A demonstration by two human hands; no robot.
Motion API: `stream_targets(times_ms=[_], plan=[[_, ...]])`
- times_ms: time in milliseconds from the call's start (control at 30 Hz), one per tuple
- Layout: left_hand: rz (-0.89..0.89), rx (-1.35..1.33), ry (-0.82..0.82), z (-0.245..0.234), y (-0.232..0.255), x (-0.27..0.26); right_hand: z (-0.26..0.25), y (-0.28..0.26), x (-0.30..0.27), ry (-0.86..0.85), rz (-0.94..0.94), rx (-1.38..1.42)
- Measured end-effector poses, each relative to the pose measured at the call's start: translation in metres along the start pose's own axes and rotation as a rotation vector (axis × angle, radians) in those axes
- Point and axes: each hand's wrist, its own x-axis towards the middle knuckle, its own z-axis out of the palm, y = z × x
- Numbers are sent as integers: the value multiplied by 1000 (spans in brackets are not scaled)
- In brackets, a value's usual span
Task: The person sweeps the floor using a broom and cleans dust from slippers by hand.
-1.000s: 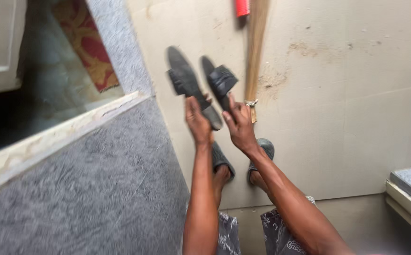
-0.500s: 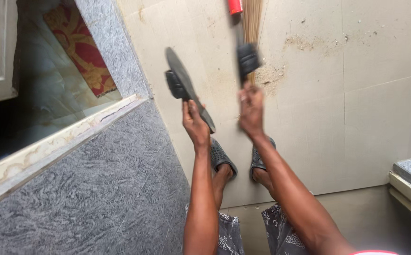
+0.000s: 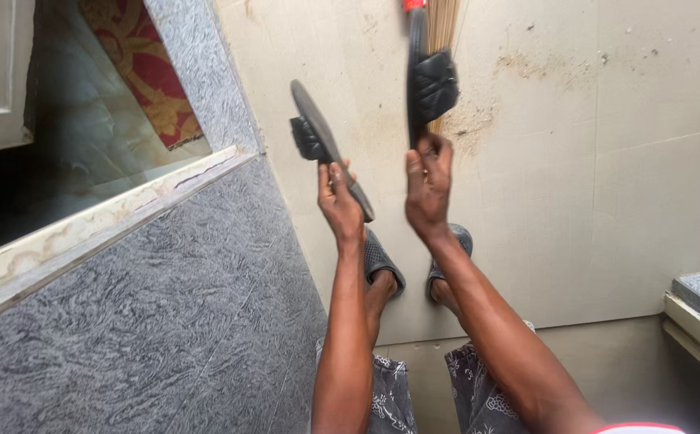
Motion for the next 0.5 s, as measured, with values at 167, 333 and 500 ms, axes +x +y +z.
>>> stream_targets(times_ms=[167,333,500], plan=[[64,-46,-152,12,7,-25,28,38,-5,-241,58,-137],[219,-79,-171,6,13,-25,9,43,1,-78,176,-46],[220,37,-156,20,-6,-13,10,-37,-11,-249,89,157]])
